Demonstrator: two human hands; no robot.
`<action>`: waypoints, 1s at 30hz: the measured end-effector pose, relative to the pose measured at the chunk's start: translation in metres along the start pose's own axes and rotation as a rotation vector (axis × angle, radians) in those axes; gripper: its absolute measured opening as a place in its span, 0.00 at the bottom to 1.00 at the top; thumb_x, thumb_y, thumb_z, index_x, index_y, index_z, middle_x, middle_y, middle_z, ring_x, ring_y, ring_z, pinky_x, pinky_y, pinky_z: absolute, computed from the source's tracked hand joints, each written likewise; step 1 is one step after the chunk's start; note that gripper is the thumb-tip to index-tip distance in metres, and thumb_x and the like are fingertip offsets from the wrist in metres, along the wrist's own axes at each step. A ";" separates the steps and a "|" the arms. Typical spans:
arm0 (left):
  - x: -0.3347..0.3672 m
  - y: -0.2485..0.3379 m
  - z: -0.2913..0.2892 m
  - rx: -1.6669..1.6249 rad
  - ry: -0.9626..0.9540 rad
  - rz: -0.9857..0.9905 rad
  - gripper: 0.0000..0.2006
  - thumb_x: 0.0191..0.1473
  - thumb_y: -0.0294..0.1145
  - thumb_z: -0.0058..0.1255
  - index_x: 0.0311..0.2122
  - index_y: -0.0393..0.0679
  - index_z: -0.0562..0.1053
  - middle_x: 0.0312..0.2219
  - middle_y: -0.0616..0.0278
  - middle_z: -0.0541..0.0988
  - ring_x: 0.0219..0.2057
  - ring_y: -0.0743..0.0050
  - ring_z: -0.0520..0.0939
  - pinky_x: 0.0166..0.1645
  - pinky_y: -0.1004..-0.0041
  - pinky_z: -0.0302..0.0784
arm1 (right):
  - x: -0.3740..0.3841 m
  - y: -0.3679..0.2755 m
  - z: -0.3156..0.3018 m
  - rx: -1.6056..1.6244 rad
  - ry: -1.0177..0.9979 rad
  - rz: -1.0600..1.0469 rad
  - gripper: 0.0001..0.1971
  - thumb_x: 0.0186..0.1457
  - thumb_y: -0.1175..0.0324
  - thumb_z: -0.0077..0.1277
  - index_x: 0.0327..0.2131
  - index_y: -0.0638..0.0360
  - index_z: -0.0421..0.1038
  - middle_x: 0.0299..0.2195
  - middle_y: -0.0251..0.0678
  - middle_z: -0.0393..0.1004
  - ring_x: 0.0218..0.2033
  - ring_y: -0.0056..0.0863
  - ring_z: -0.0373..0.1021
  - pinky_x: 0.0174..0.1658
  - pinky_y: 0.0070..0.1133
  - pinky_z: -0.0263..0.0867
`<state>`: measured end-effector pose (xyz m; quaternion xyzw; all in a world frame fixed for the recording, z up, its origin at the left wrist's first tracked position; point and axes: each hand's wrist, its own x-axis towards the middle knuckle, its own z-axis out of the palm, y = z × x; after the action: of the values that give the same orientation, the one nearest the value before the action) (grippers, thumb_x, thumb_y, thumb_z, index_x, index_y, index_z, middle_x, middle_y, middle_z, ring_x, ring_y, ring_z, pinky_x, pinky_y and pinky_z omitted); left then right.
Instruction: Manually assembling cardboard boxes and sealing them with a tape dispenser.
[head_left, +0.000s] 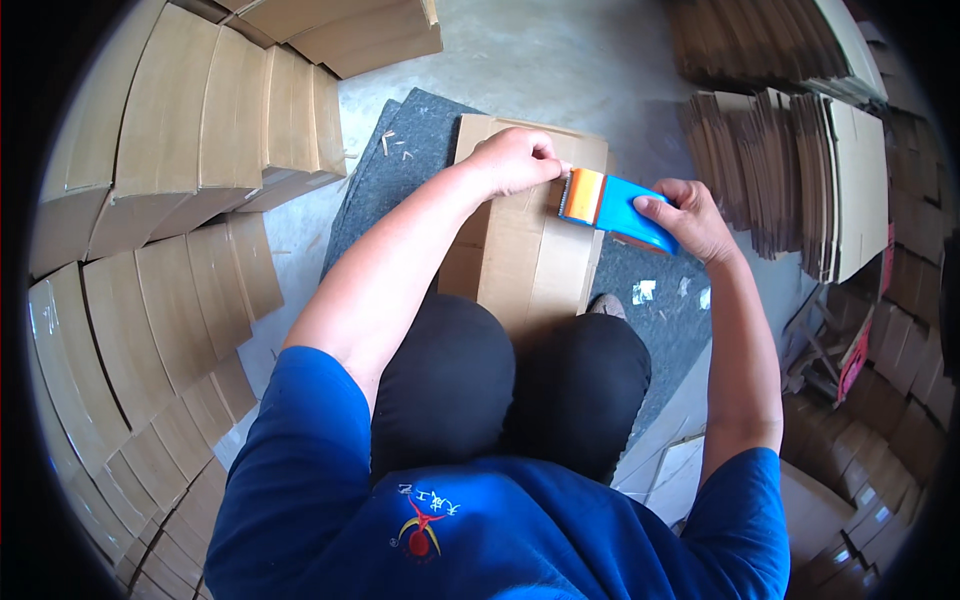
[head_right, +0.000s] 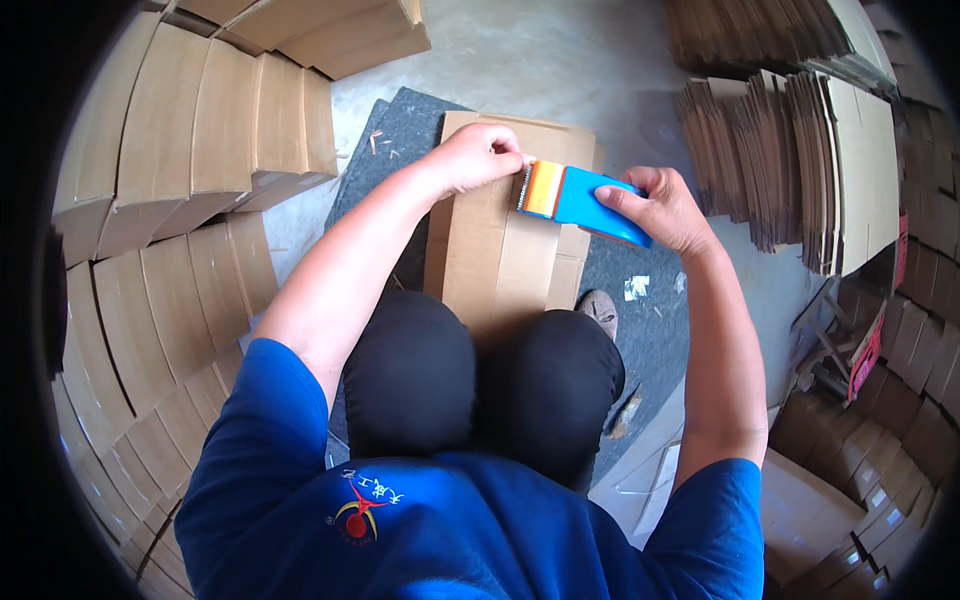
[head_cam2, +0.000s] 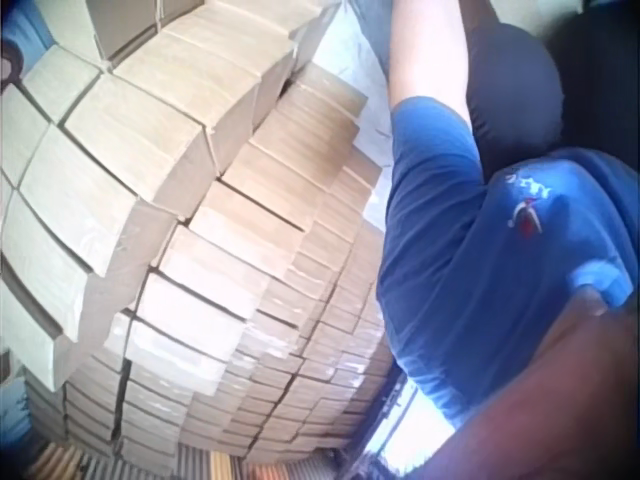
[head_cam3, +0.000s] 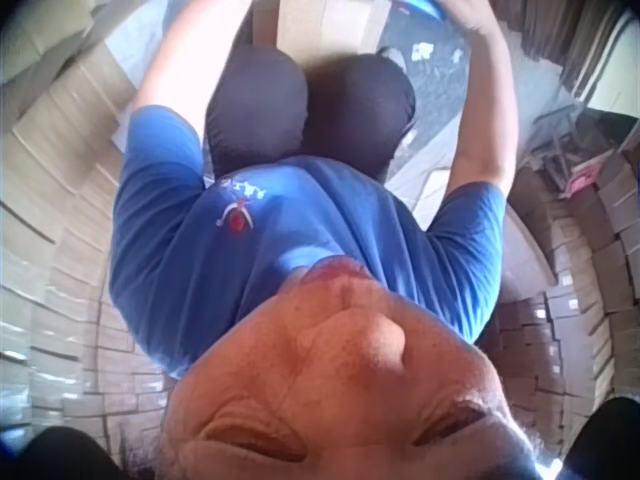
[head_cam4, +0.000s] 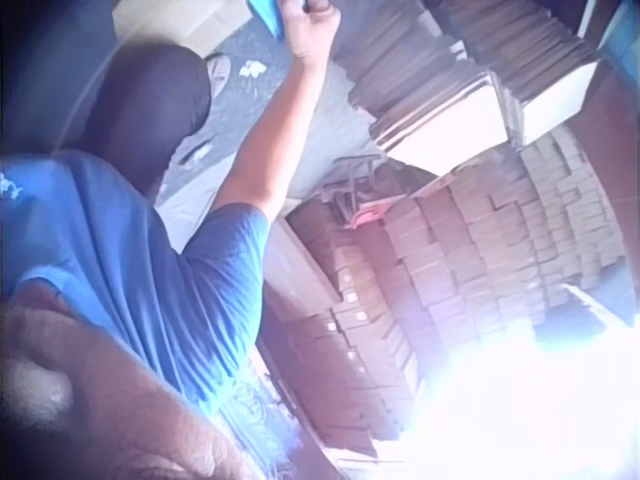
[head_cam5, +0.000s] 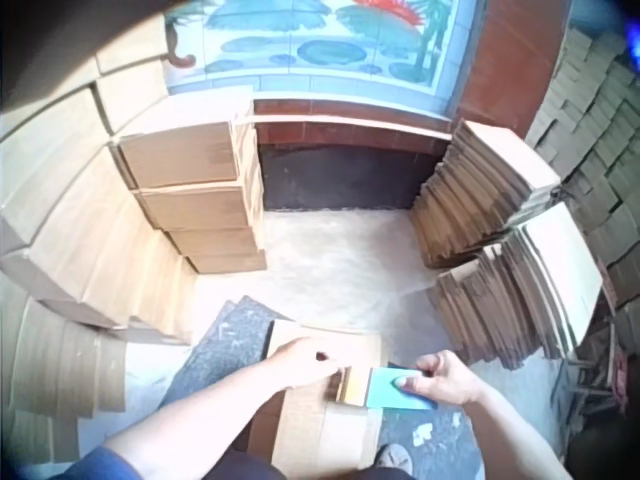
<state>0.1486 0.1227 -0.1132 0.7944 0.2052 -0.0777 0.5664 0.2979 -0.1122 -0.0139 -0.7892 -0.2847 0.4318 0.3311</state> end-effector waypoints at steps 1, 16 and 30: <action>0.001 0.004 0.001 0.002 -0.011 0.002 0.14 0.51 0.47 0.59 0.30 0.45 0.78 0.28 0.61 0.81 0.32 0.72 0.80 0.39 0.69 0.74 | -0.001 -0.001 -0.002 0.022 0.016 0.001 0.22 0.51 0.50 0.61 0.26 0.64 0.77 0.18 0.28 0.71 0.21 0.15 0.67 0.26 0.18 0.65; -0.007 0.024 -0.006 -0.166 -0.083 -0.094 0.14 0.53 0.43 0.61 0.26 0.43 0.75 0.23 0.70 0.73 0.27 0.81 0.70 0.33 0.76 0.68 | -0.049 0.043 -0.087 -0.303 0.075 0.048 0.29 0.45 0.40 0.64 0.22 0.62 0.74 0.16 0.30 0.67 0.19 0.16 0.67 0.25 0.19 0.64; -0.016 0.001 0.009 -0.335 0.154 -0.068 0.13 0.53 0.40 0.61 0.29 0.41 0.76 0.25 0.71 0.74 0.29 0.83 0.70 0.36 0.76 0.68 | -0.018 -0.043 0.049 -1.017 0.267 0.126 0.18 0.51 0.50 0.56 0.31 0.56 0.77 0.21 0.38 0.78 0.26 0.36 0.78 0.33 0.30 0.73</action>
<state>0.1355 0.1105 -0.1102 0.6851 0.2847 -0.0005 0.6705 0.2400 -0.0854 0.0087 -0.9139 -0.3654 0.1541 -0.0868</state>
